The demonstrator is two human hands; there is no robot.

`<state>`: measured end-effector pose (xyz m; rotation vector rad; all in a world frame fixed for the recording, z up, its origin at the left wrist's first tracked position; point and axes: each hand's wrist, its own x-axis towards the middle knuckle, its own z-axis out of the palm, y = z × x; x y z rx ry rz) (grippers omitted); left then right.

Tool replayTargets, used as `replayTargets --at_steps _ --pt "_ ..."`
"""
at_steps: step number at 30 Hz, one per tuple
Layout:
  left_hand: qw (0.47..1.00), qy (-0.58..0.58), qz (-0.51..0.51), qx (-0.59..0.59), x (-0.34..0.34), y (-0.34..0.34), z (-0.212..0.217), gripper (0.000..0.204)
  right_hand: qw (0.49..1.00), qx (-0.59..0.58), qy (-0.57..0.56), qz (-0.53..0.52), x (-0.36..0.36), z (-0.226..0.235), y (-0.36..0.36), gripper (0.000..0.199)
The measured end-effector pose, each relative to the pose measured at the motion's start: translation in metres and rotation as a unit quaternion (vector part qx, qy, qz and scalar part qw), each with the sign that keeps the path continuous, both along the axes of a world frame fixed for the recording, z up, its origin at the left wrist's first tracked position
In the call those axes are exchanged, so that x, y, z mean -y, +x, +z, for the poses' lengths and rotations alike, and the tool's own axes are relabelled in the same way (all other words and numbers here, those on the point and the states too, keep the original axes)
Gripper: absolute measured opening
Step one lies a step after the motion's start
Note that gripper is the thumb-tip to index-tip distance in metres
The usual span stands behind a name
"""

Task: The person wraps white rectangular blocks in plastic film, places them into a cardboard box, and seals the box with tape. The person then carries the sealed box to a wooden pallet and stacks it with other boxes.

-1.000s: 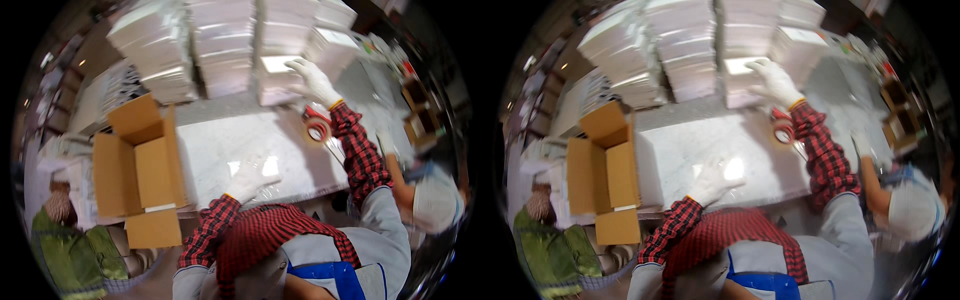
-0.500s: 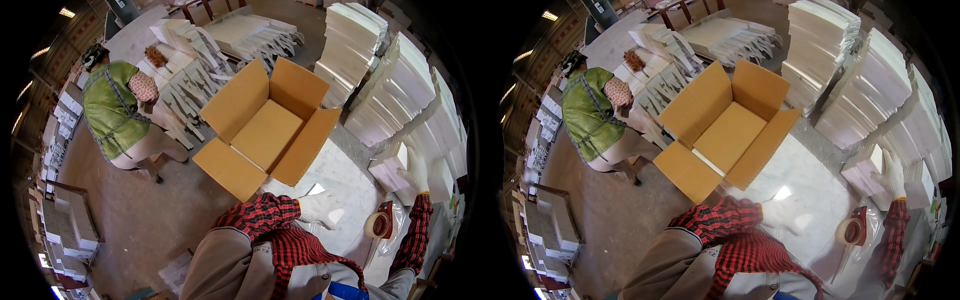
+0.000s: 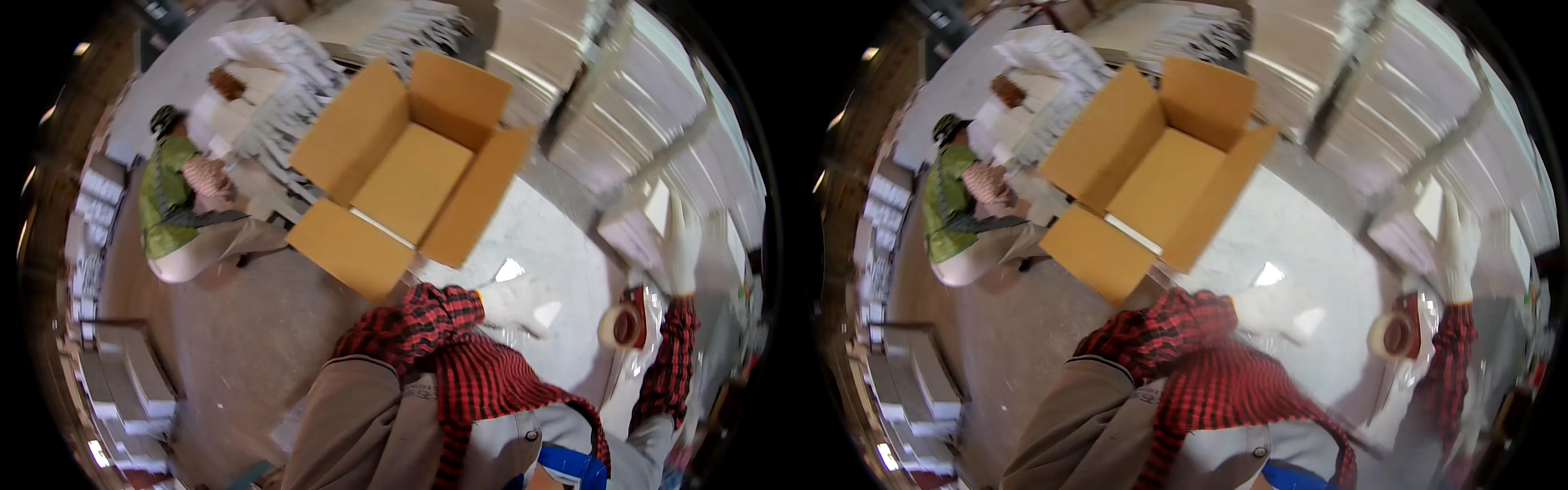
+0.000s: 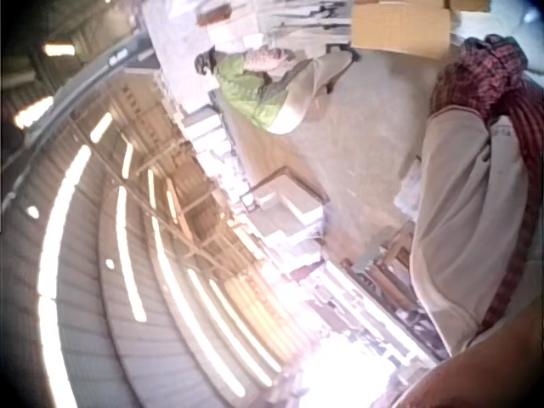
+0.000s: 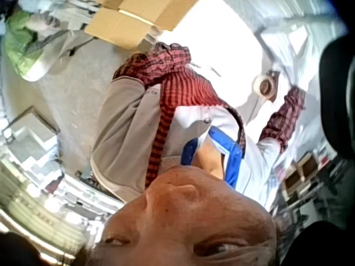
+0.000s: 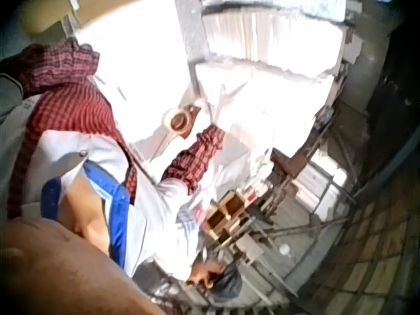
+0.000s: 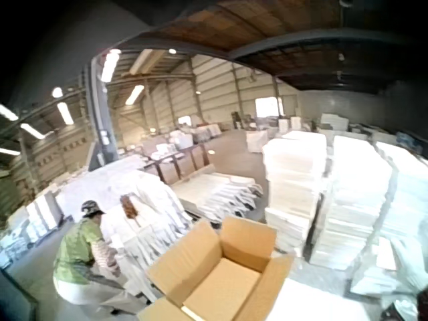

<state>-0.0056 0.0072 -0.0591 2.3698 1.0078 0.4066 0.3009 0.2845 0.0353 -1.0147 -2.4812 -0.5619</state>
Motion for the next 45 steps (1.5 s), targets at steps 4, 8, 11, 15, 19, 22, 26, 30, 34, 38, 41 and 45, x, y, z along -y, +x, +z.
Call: replayTargets --at_steps 4,8,11,15,19,22,26,30,34,38,41,45 --pt "0.988 0.12 -0.009 0.097 0.011 -0.011 -0.023 0.047 0.996 -0.04 -0.047 0.064 0.097 0.024 -0.056 0.082" --pt "0.992 0.109 -0.044 0.037 0.018 -0.002 -0.021 0.049 0.94 -0.021 -0.329 0.091 0.177 -0.004 -0.09 0.103" --pt "0.99 0.126 -0.067 0.015 0.036 0.001 -0.022 0.049 0.883 -0.021 -0.468 0.019 0.211 -0.005 -0.12 0.103" --pt "0.986 0.146 -0.082 0.024 0.053 -0.002 -0.019 0.047 0.883 -0.007 -0.469 -0.005 0.23 -0.052 -0.149 0.097" --pt "0.99 0.036 -0.135 0.016 0.071 -0.021 -0.009 0.036 0.926 -0.022 -0.376 0.015 0.254 -0.069 -0.155 0.084" --pt "0.997 -0.048 -0.041 0.047 0.076 -0.045 0.01 0.041 0.944 -0.045 -0.325 0.026 0.262 -0.087 -0.152 0.086" --pt "0.977 0.156 0.139 -0.045 0.043 -0.042 0.073 0.071 0.951 -0.044 -0.306 0.026 0.264 -0.051 -0.136 0.085" --pt "0.974 0.15 0.117 -0.123 0.001 -0.045 0.034 0.092 0.918 0.022 -0.395 -0.023 0.266 -0.038 -0.131 0.081" --pt "0.98 -0.044 0.124 -0.153 -0.007 -0.041 0.04 0.093 0.913 -0.034 -0.407 0.012 0.269 -0.051 -0.125 0.081" --pt "0.979 -0.078 0.123 -0.141 -0.006 -0.042 0.041 0.105 0.894 -0.082 -0.44 -0.009 0.27 -0.058 -0.12 0.088" --pt "0.954 -0.131 0.26 0.068 0.022 -0.059 0.011 0.111 0.798 -0.298 -0.52 -0.064 0.286 -0.073 -0.107 0.098" --pt "0.772 -0.372 0.3 0.418 0.051 -0.043 0.003 0.102 0.583 -0.562 -0.548 -0.209 0.314 -0.083 -0.121 0.094"
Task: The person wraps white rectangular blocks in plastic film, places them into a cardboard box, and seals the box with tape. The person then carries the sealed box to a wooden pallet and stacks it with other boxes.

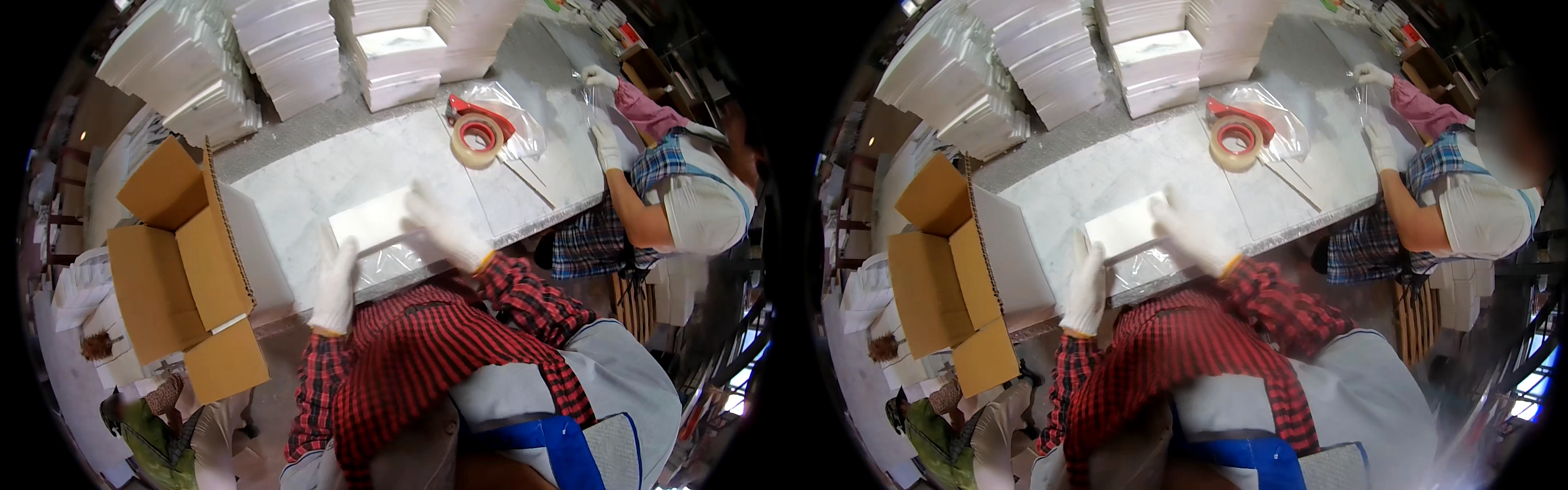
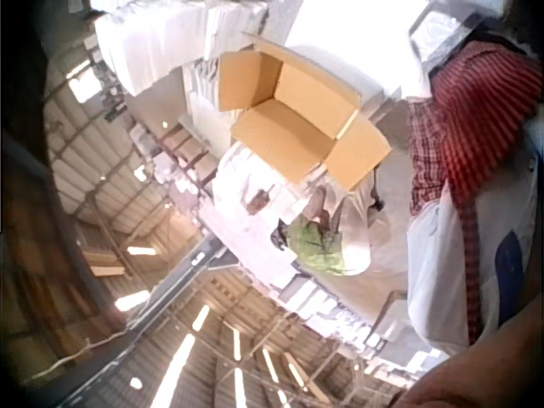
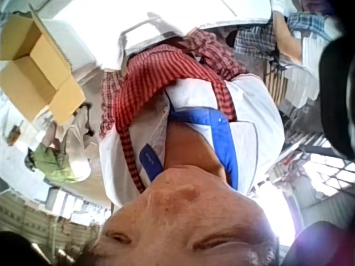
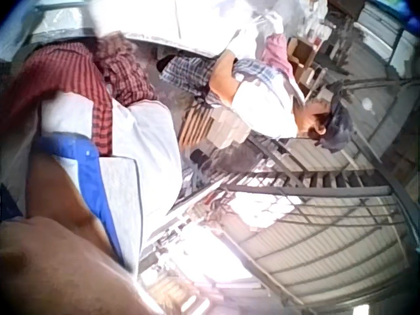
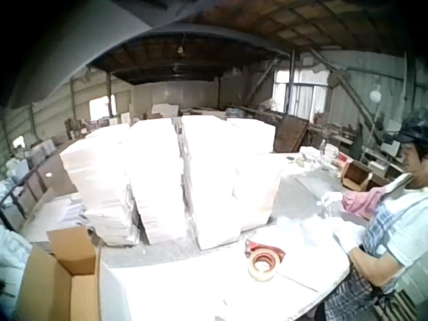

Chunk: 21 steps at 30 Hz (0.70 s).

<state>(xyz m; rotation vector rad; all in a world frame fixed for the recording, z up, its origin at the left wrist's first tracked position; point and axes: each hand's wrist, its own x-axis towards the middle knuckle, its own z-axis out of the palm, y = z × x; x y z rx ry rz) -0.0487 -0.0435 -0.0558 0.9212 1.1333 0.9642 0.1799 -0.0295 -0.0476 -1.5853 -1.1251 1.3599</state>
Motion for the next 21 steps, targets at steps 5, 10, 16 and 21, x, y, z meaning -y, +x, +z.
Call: replayTargets --at_steps 5,10,16,21 --pt "0.991 -0.01 0.032 0.133 0.003 0.008 -0.002 0.087 0.99 -0.132 -0.009 -0.041 -0.006 0.01 -0.021 0.097" --pt "0.994 -0.031 0.054 0.089 0.002 -0.009 -0.007 0.08 0.951 -0.277 -0.076 -0.114 0.009 -0.028 0.024 0.067" --pt "0.93 0.191 -0.065 -0.308 -0.002 -0.013 0.032 0.075 0.968 -0.066 -0.242 0.01 0.128 -0.009 0.057 0.054" --pt "0.657 0.443 -0.22 -0.569 -0.045 0.036 0.035 0.092 0.979 0.034 -0.102 0.172 0.117 -0.076 0.026 0.081"
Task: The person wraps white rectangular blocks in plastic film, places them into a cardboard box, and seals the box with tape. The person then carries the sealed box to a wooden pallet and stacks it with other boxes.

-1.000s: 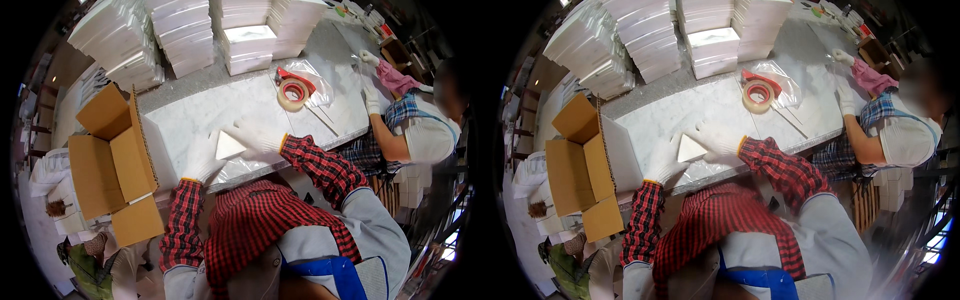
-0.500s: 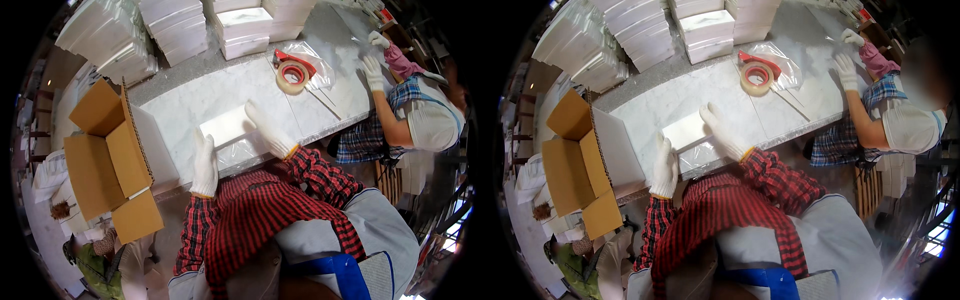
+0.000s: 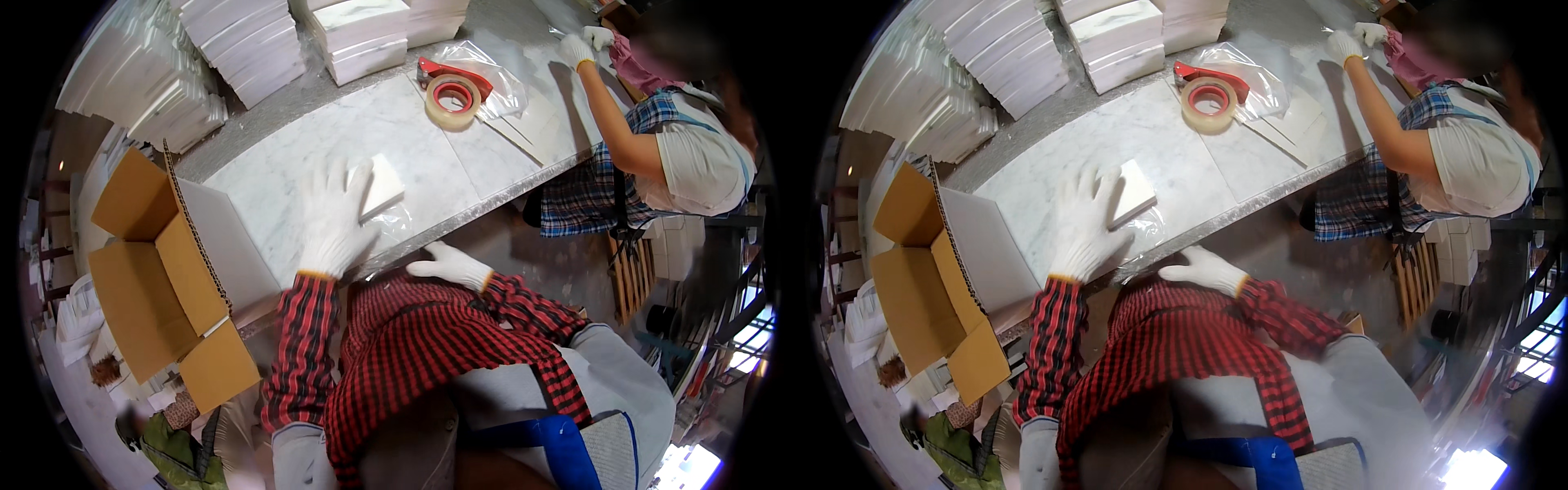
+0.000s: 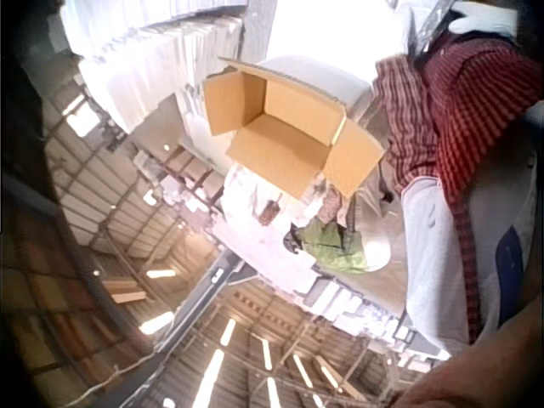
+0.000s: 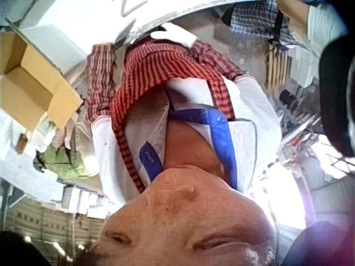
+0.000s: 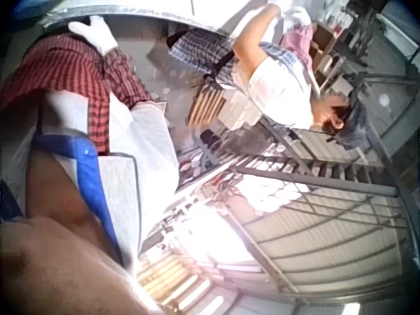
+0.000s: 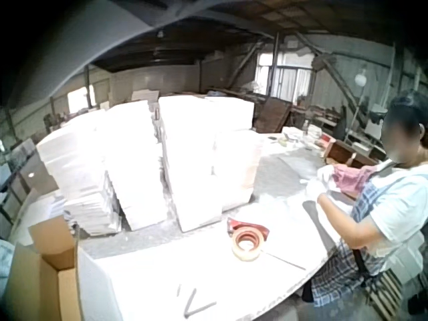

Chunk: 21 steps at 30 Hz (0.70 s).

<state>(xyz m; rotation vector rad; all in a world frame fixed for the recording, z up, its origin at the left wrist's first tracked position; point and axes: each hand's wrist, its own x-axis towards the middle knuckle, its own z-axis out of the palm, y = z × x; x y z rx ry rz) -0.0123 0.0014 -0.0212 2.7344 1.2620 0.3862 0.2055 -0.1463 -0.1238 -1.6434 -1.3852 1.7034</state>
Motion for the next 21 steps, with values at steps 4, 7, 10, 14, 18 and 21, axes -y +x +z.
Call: replayTargets --at_steps 4,7,10,14,18,21 --pt "0.983 -0.185 0.008 -0.016 -0.027 0.015 -0.009 0.091 0.982 -0.167 -0.084 0.0 -0.013 -0.019 -0.011 0.05" --pt "0.993 -0.119 -0.007 0.022 -0.028 0.007 -0.03 0.092 0.96 -0.261 -0.077 -0.067 0.005 0.001 0.0 0.036" --pt "0.993 -0.113 -0.015 0.027 -0.027 0.004 -0.032 0.091 0.922 -0.355 -0.071 -0.136 0.016 0.029 0.003 0.032" --pt "0.992 -0.119 -0.03 0.026 -0.029 0.008 -0.025 0.087 0.885 -0.409 -0.132 -0.179 0.013 0.053 -0.012 0.024" --pt "0.993 -0.093 -0.016 0.064 -0.022 0.01 -0.018 0.078 0.833 -0.496 -0.165 -0.181 0.017 0.06 -0.027 0.009" --pt "0.991 -0.124 -0.015 0.046 -0.021 0.02 -0.011 0.081 0.781 -0.556 -0.235 -0.164 0.021 0.054 -0.027 0.014"
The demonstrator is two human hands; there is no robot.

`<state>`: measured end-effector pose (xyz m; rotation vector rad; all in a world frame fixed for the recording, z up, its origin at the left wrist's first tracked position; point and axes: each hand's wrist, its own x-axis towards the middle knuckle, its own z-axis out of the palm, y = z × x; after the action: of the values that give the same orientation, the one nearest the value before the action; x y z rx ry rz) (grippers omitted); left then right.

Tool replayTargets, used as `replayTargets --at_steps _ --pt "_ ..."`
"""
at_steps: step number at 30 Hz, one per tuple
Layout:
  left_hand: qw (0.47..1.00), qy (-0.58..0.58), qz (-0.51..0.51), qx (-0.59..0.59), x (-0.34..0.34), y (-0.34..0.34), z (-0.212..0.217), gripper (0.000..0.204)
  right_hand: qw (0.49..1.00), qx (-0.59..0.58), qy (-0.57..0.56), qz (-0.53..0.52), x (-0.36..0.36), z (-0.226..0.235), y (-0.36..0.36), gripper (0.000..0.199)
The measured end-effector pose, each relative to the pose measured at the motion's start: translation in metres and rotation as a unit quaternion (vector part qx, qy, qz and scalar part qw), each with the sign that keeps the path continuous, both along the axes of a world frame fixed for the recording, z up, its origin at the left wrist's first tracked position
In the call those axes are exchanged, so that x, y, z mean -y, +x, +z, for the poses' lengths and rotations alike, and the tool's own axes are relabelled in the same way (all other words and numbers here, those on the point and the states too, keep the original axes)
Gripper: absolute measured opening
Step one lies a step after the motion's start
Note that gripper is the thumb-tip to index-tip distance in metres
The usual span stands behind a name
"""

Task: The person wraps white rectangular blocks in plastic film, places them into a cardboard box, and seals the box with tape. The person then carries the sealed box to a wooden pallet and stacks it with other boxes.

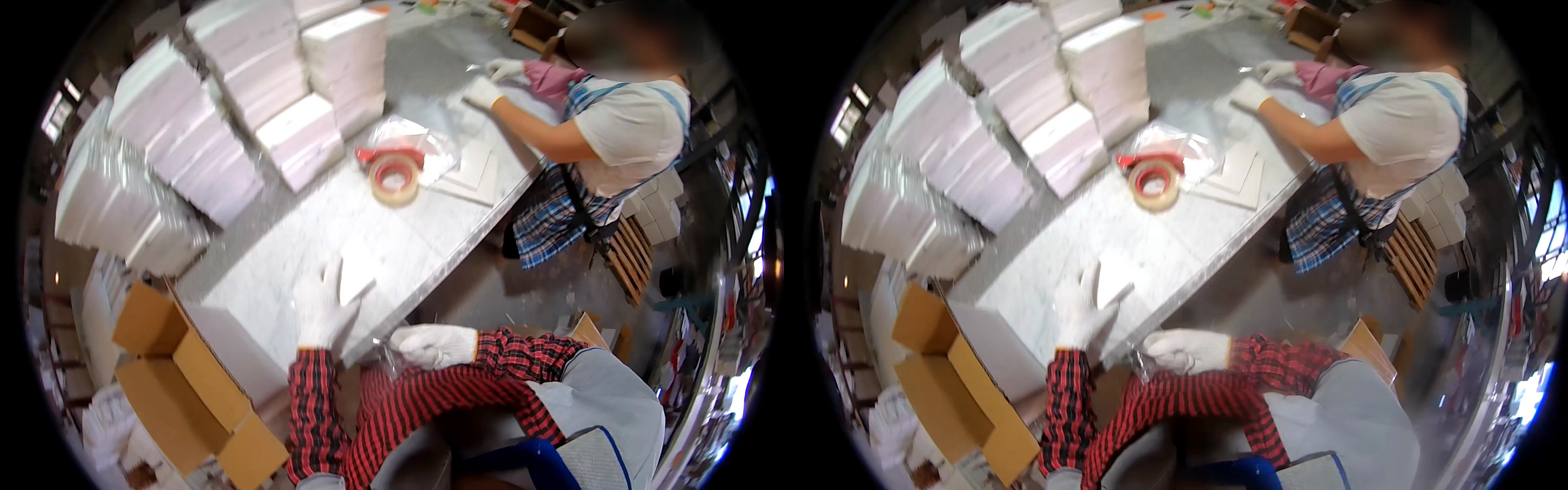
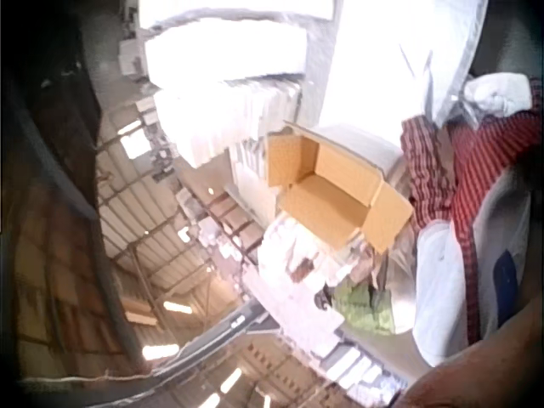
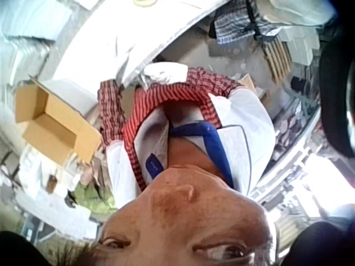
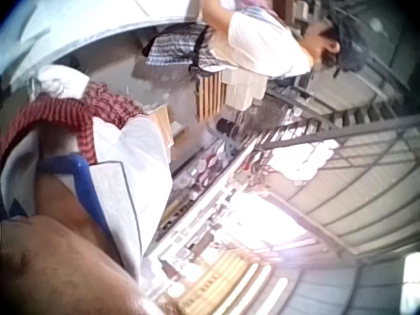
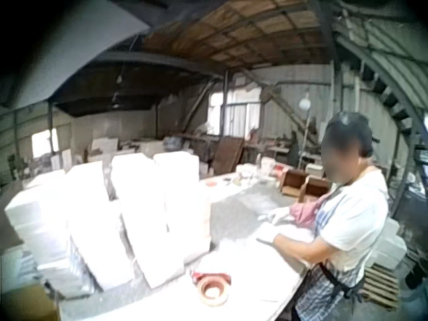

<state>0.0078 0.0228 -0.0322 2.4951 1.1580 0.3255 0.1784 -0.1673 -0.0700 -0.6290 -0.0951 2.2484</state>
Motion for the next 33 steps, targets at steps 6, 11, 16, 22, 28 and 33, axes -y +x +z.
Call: replayTargets --at_steps 6,11,16,22,28,33 --pt "0.999 -0.004 -0.031 0.003 -0.002 -0.02 -0.007 0.089 0.984 -0.003 0.096 0.153 -0.034 0.037 -0.004 0.028" --pt "0.985 -0.041 0.007 0.166 0.005 -0.064 -0.029 0.063 0.96 0.053 0.208 0.178 -0.066 0.074 0.023 0.031" --pt "0.948 -0.103 0.008 0.302 0.036 -0.108 -0.049 0.107 0.884 0.189 0.427 0.037 -0.129 0.101 0.008 0.028" --pt "0.94 -0.185 0.091 0.271 0.025 -0.079 -0.027 0.076 0.932 0.077 0.355 -0.007 -0.223 0.107 -0.006 0.036" --pt "0.779 -0.299 0.35 0.425 0.01 -0.062 -0.028 0.034 0.953 0.161 0.257 0.027 -0.288 0.072 -0.029 0.033" --pt "0.824 -0.259 0.355 0.358 0.002 -0.073 -0.029 0.043 0.967 0.2 0.156 -0.025 -0.3 0.044 -0.037 0.033"
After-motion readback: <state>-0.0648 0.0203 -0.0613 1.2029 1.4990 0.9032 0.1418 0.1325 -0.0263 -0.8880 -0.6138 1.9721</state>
